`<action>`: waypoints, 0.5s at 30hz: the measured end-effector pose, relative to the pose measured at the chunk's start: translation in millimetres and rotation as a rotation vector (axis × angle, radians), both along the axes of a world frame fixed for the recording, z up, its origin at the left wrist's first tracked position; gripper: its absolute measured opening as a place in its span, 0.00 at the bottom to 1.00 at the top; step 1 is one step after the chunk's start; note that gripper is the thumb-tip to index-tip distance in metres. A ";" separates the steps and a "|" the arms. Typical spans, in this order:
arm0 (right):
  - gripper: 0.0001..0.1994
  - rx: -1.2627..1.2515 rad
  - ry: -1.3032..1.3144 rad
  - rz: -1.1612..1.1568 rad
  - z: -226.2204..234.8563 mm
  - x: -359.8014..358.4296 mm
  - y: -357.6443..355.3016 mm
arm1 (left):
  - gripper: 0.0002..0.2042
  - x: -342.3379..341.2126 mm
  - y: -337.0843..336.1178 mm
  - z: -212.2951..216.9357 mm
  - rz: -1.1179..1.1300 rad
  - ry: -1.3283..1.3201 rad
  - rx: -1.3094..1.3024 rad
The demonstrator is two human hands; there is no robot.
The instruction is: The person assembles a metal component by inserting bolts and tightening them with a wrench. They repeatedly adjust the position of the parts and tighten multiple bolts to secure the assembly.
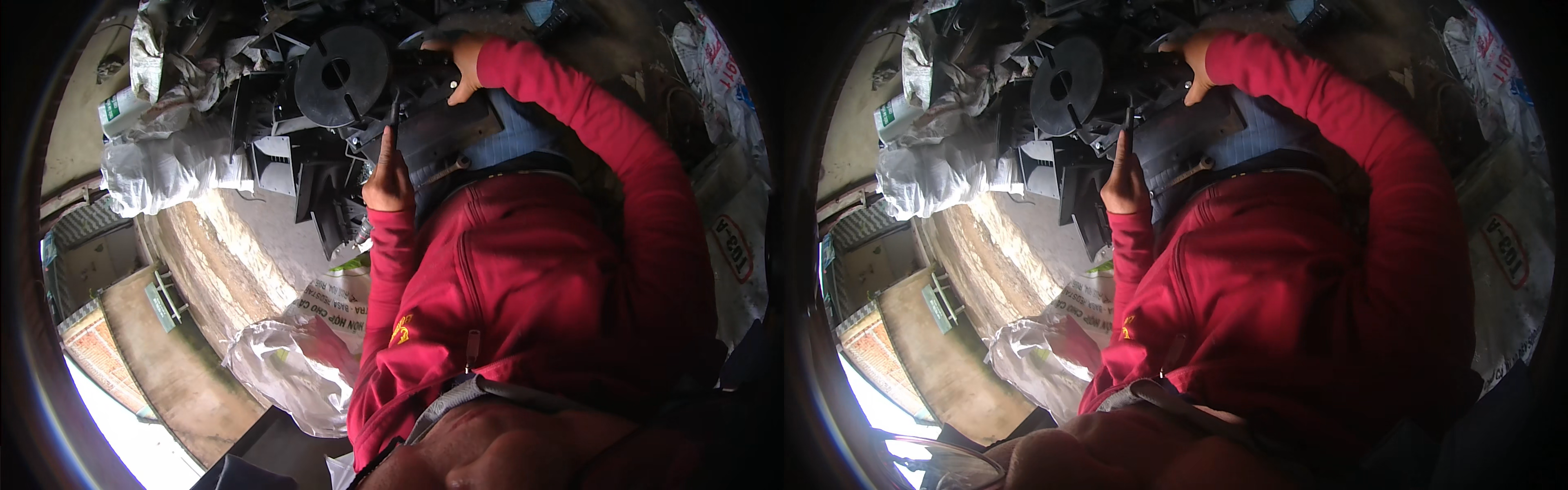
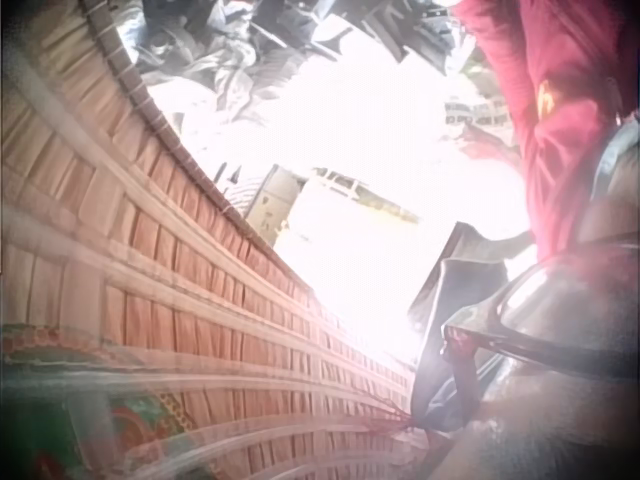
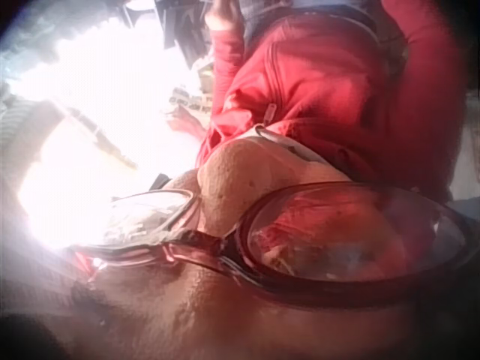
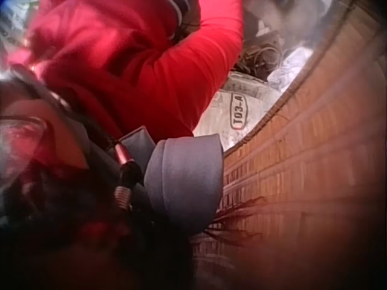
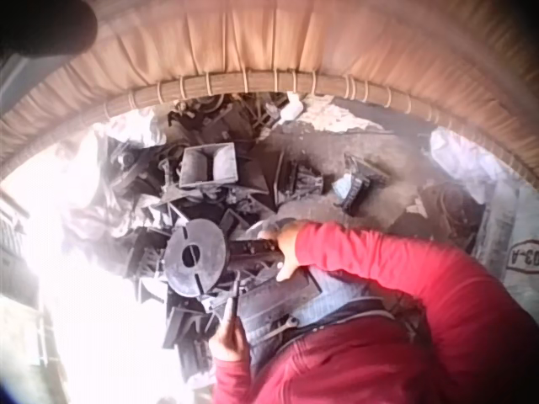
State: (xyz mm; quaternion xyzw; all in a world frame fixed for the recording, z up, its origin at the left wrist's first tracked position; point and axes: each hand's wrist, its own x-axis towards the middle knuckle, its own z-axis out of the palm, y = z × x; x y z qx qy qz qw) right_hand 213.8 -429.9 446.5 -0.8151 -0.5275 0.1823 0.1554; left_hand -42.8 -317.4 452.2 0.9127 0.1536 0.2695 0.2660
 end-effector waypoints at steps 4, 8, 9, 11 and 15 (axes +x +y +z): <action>0.53 0.067 0.060 0.001 -2.2 3.7 1.8 | 0.21 -0.2 -0.9 12.0 -0.014 -0.099 -0.072; 0.52 0.012 0.017 -0.006 3.2 -2.7 2.2 | 0.21 1.3 0.7 -1.4 0.062 -0.013 -0.034; 0.52 0.005 -0.024 -0.012 -1.9 -0.2 3.6 | 0.21 2.1 1.4 -2.1 0.039 -0.007 -0.047; 0.52 0.044 0.044 0.004 -5.9 9.0 4.0 | 0.21 0.4 3.0 1.9 0.024 -0.049 -0.096; 0.53 -0.042 0.174 0.016 3.2 9.8 7.8 | 0.22 5.0 5.7 2.8 0.077 0.093 0.114</action>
